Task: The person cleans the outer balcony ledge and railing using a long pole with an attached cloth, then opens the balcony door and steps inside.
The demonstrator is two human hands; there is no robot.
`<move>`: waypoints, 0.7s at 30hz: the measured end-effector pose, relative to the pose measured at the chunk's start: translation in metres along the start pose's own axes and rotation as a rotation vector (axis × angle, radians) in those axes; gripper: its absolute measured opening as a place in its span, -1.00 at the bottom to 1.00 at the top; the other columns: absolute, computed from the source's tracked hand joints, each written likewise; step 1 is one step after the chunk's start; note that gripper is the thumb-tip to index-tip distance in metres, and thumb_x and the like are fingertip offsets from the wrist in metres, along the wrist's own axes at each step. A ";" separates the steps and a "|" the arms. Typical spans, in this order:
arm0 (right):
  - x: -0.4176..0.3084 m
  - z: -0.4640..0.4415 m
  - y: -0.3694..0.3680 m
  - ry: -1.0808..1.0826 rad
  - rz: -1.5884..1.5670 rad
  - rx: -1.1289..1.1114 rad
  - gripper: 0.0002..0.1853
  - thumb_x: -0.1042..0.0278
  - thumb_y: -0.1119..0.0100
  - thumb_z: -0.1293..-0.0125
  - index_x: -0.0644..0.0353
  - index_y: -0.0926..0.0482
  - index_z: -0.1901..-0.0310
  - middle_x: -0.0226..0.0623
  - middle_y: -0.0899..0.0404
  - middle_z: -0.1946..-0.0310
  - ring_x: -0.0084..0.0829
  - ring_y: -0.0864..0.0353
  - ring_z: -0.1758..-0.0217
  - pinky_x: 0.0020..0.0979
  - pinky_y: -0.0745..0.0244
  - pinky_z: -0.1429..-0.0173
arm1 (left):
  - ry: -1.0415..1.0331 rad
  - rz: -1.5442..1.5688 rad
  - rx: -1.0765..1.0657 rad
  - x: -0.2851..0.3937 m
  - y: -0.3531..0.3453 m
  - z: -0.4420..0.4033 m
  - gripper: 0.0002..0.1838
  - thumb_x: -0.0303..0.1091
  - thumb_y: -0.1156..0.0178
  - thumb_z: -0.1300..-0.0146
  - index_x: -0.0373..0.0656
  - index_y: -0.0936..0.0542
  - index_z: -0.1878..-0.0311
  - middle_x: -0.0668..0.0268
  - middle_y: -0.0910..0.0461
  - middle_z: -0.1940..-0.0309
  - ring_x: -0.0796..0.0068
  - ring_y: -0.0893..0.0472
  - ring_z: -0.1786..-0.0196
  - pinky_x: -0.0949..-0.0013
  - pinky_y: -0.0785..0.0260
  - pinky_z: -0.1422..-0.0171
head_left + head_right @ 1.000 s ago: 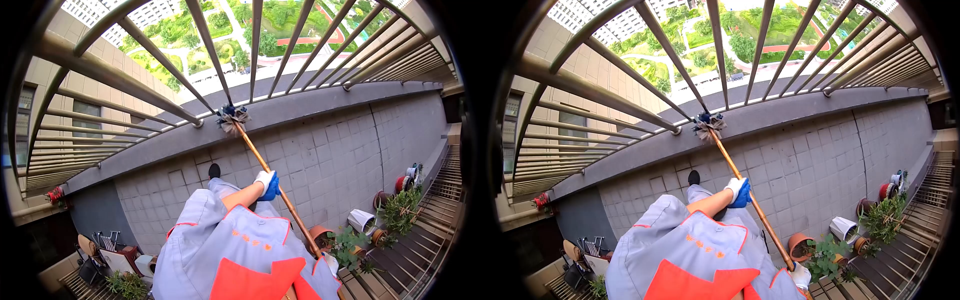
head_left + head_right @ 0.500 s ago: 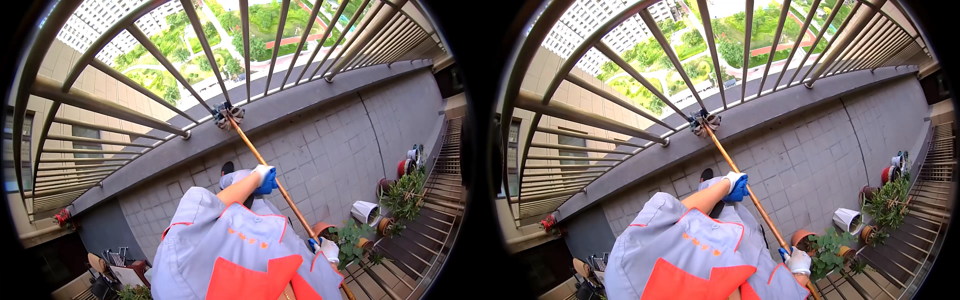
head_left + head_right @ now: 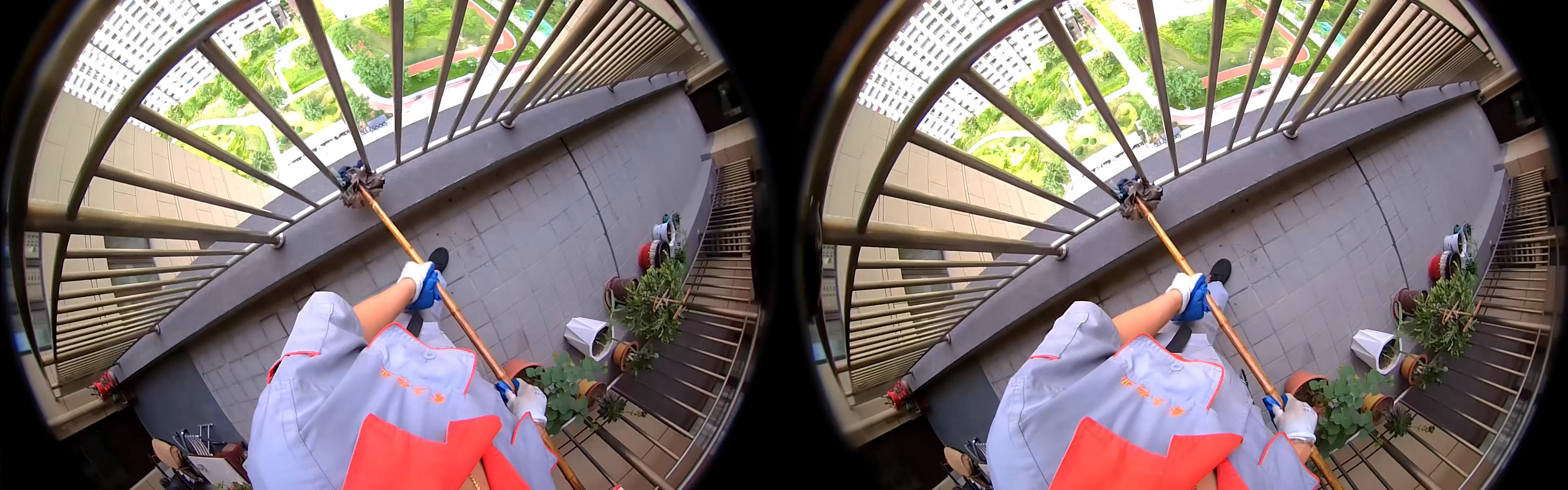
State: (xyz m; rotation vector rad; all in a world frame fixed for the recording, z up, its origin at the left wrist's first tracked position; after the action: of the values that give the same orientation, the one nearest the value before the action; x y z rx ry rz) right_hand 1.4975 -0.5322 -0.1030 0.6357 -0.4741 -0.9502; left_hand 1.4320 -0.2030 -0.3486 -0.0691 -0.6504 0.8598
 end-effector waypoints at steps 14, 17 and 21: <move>0.020 -0.082 0.119 -0.086 0.029 -0.077 -0.49 -0.23 -0.27 0.01 0.07 -0.61 0.23 -0.10 -0.64 0.33 -0.05 -0.62 0.21 -0.12 -0.48 0.13 | -0.270 -1.075 -0.119 0.111 -0.077 -0.060 -0.75 -0.24 0.11 -0.20 0.08 -0.32 0.62 0.51 -0.29 0.72 0.44 -0.36 0.63 0.41 -0.19 0.52; 0.098 -0.049 0.146 -0.156 0.062 0.015 -0.46 -0.33 -0.27 0.05 0.07 -0.61 0.42 -0.18 -0.60 0.54 -0.12 -0.62 0.39 -0.18 -0.46 0.26 | 0.189 -0.188 -0.295 0.048 -0.155 -0.038 -0.78 -0.24 0.16 -0.25 0.11 -0.36 0.53 0.40 -0.35 0.64 0.33 -0.41 0.53 0.24 -0.26 0.36; 0.130 -0.023 0.187 -0.276 -0.046 0.028 -0.50 -0.25 -0.40 0.16 0.09 -0.61 0.52 -0.23 -0.53 0.69 -0.18 -0.56 0.54 -0.22 -0.41 0.35 | 0.185 0.053 -0.355 0.056 -0.200 -0.051 -0.76 -0.21 0.21 -0.31 0.07 -0.39 0.45 0.30 -0.39 0.59 0.23 -0.42 0.50 0.10 -0.33 0.30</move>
State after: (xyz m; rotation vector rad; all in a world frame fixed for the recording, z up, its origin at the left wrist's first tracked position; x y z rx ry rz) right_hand 1.6884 -0.5576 0.0212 0.5445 -0.7212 -1.0820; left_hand 1.6228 -0.2849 -0.2996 -0.4822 -0.6223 0.7704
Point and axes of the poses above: each hand's wrist, its own z-axis away from the middle knuckle, its own y-axis out of the back of the hand, x = y × z, the point moved 9 cm from there along -z, towards the middle knuckle
